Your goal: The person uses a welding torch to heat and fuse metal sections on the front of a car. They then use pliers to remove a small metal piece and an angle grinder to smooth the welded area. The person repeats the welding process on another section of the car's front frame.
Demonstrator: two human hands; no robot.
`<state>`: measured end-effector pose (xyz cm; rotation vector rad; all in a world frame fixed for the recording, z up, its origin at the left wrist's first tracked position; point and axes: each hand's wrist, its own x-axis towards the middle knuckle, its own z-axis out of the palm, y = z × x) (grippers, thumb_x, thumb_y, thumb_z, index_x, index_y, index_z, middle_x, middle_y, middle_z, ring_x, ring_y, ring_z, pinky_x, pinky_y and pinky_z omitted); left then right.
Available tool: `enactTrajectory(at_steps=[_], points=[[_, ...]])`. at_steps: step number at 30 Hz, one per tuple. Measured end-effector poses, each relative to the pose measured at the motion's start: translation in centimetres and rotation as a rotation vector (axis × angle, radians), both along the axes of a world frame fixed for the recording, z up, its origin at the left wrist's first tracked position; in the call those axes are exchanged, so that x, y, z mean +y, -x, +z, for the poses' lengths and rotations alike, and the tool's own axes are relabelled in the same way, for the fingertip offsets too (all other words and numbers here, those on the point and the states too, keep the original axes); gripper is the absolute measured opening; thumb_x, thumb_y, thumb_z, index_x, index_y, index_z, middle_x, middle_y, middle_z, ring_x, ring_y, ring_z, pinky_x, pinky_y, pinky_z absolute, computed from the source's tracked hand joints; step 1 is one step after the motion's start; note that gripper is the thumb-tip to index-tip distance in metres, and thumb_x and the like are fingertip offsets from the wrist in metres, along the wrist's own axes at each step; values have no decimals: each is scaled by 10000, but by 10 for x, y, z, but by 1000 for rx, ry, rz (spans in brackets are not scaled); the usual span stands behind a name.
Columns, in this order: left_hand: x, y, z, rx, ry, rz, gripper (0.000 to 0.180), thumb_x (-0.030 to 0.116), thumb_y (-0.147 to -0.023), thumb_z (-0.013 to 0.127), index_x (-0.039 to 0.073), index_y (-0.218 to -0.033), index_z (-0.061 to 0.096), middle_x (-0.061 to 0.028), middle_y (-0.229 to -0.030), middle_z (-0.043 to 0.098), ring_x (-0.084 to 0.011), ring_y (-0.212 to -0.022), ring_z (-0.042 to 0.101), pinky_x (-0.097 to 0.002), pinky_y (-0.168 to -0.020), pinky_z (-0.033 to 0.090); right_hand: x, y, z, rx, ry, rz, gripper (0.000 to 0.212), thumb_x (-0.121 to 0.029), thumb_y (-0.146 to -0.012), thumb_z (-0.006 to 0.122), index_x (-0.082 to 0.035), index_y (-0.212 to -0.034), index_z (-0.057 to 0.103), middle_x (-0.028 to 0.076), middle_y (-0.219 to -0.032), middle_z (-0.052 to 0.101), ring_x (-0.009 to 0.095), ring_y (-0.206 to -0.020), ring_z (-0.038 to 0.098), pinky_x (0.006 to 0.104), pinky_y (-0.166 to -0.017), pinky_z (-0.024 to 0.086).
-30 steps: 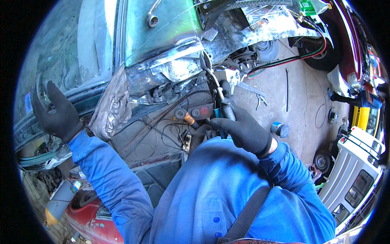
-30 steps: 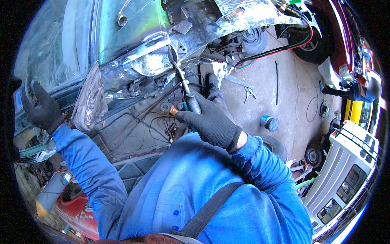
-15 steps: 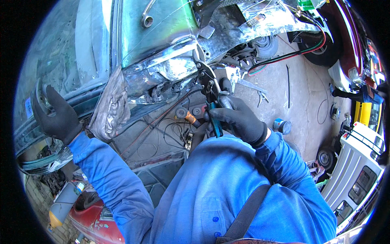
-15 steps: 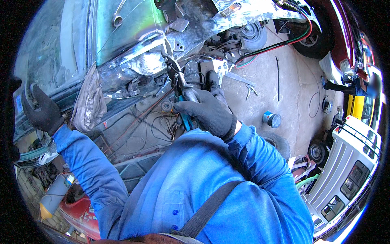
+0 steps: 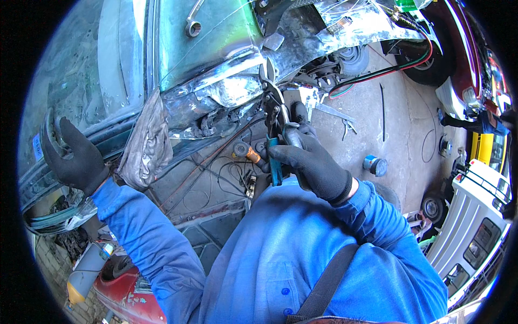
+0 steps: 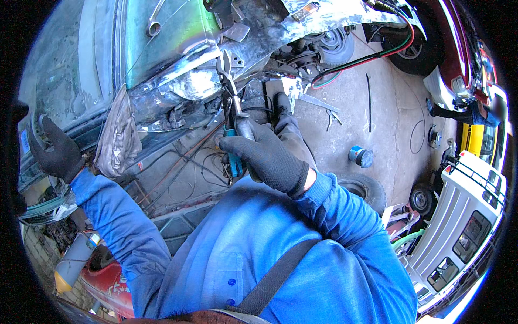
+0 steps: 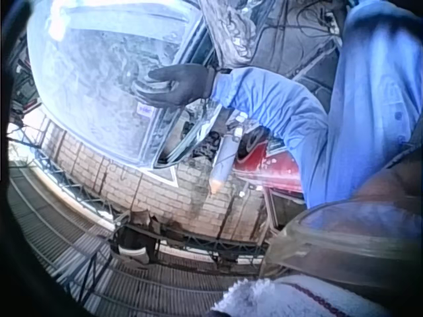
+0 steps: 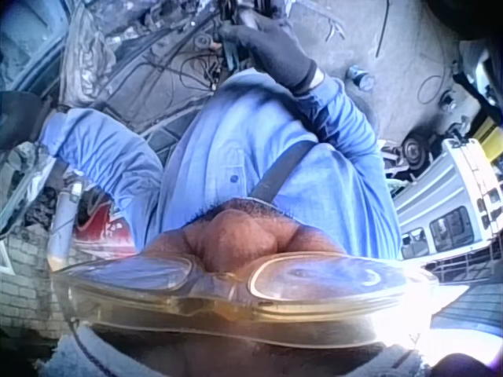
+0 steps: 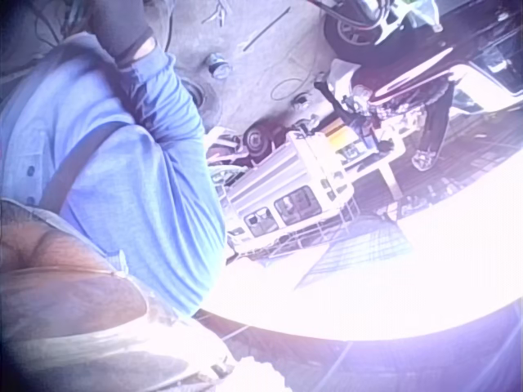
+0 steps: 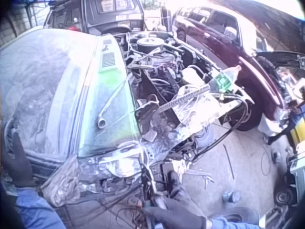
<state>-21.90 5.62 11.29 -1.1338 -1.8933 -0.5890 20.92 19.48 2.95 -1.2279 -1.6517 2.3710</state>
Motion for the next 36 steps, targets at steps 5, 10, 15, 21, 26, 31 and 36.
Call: enactTrajectory(at_steps=[5, 10, 15, 21, 26, 31, 36], points=[[2, -3, 1, 34, -4, -19, 331, 223, -1018, 730, 2, -1264, 725, -199, -1229, 745, -335, -1091, 732, -439, -951, 571, -7, 5, 4, 3, 108, -88, 360, -423, -1011, 695, -70, -960, 642, 12, -687, 588, 90, -611, 561, 310, -692, 480], [1, -3, 1, 38, -2, -13, 313, 202, -1012, 734, -2, -1249, 731, -198, -1217, 751, -326, -1079, 736, -437, -937, 575, -12, 9, 3, 92, 11, -106, 374, -384, -1015, 693, -17, -1005, 622, 55, -805, 607, 126, -719, 566, 326, -659, 468], [-1, 5, 3, 50, 32, -23, 307, 203, -1016, 731, 3, -1249, 731, -191, -1198, 756, -320, -1055, 741, -439, -924, 578, -10, 6, 0, 111, -119, -6, 345, -356, -1034, 661, -11, -1035, 640, 91, -883, 597, 180, -820, 574, 366, -725, 476], [-1, 3, 0, 32, 6, -31, 308, 209, -1019, 730, 6, -1251, 730, -191, -1180, 759, -322, -1031, 747, -428, -903, 588, -13, 7, 0, 100, -108, -27, 322, -344, -1046, 640, -23, -1035, 650, 101, -896, 587, 205, -833, 568, 388, -748, 475], [0, 0, -1, 21, -14, -23, 306, 218, -1022, 729, 5, -1241, 734, -196, -1176, 758, -321, -1036, 746, -428, -909, 588, -15, 11, 1, 92, -84, -70, 343, -363, -1033, 663, -22, -1017, 633, 69, -832, 585, 165, -758, 559, 357, -680, 465], [0, 0, 1, 15, -6, -31, 304, 219, -1024, 726, -1, -1235, 738, -198, -1184, 758, -323, -1040, 745, -428, -913, 586, -15, 15, 3, 80, 22, -116, 361, -388, -1016, 687, -37, -991, 607, 36, -781, 594, 123, -691, 550, 329, -616, 453], [2, -2, 1, 7, -11, -13, 308, 228, -1032, 716, 0, -1239, 737, -201, -1190, 757, -333, -1045, 743, -429, -921, 583, -15, 15, 5, 65, 50, -136, 356, -380, -1010, 691, -33, -998, 608, 27, -765, 595, 115, -660, 551, 319, -597, 461]])
